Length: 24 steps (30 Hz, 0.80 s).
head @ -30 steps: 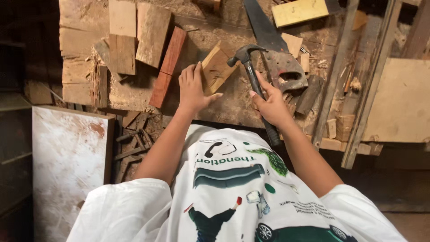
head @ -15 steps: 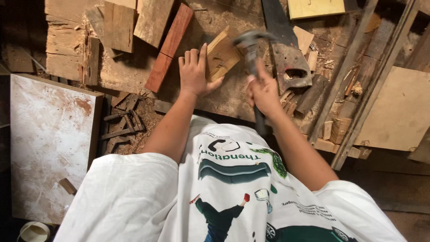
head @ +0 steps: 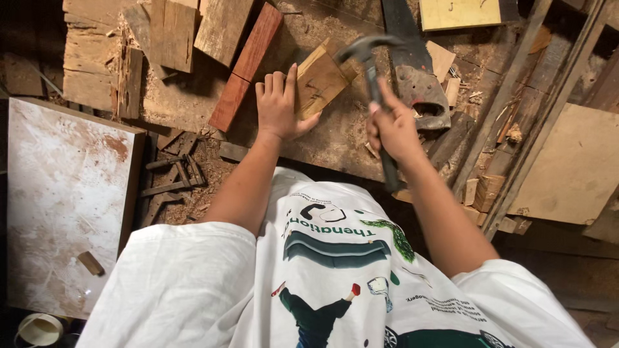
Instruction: The person hammers nails into a small wooden block on a workbench. They repeatedly position the nail and strike it with a hammer, occasionally adjusting the wood's orientation.
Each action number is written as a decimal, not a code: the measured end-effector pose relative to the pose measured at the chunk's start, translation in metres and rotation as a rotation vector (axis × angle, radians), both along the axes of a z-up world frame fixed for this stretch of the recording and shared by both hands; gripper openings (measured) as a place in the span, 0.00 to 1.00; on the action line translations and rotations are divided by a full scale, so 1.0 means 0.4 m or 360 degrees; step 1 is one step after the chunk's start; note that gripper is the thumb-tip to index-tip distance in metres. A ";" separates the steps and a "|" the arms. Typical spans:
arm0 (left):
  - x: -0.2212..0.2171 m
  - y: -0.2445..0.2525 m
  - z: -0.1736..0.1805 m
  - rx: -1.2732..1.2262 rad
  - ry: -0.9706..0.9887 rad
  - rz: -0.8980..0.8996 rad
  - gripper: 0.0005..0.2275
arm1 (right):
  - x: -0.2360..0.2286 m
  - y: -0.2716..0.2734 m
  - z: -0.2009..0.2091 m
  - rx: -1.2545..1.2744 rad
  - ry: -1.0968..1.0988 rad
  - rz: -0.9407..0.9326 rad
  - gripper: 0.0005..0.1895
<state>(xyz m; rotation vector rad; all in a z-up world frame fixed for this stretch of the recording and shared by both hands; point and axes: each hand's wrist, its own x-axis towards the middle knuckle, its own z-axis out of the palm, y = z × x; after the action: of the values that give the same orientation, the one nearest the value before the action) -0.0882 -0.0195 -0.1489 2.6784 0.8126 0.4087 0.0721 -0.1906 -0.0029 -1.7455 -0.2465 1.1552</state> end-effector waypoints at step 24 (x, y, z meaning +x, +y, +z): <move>-0.026 0.004 -0.015 0.0030 -0.0037 0.0038 0.50 | -0.027 0.010 -0.041 -0.0129 -0.0395 0.0519 0.35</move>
<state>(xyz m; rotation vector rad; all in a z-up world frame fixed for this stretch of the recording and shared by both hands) -0.0986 -0.0178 -0.1547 2.6786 0.8385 0.4548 0.0612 -0.1864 -0.0195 -1.9712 -0.6625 1.1872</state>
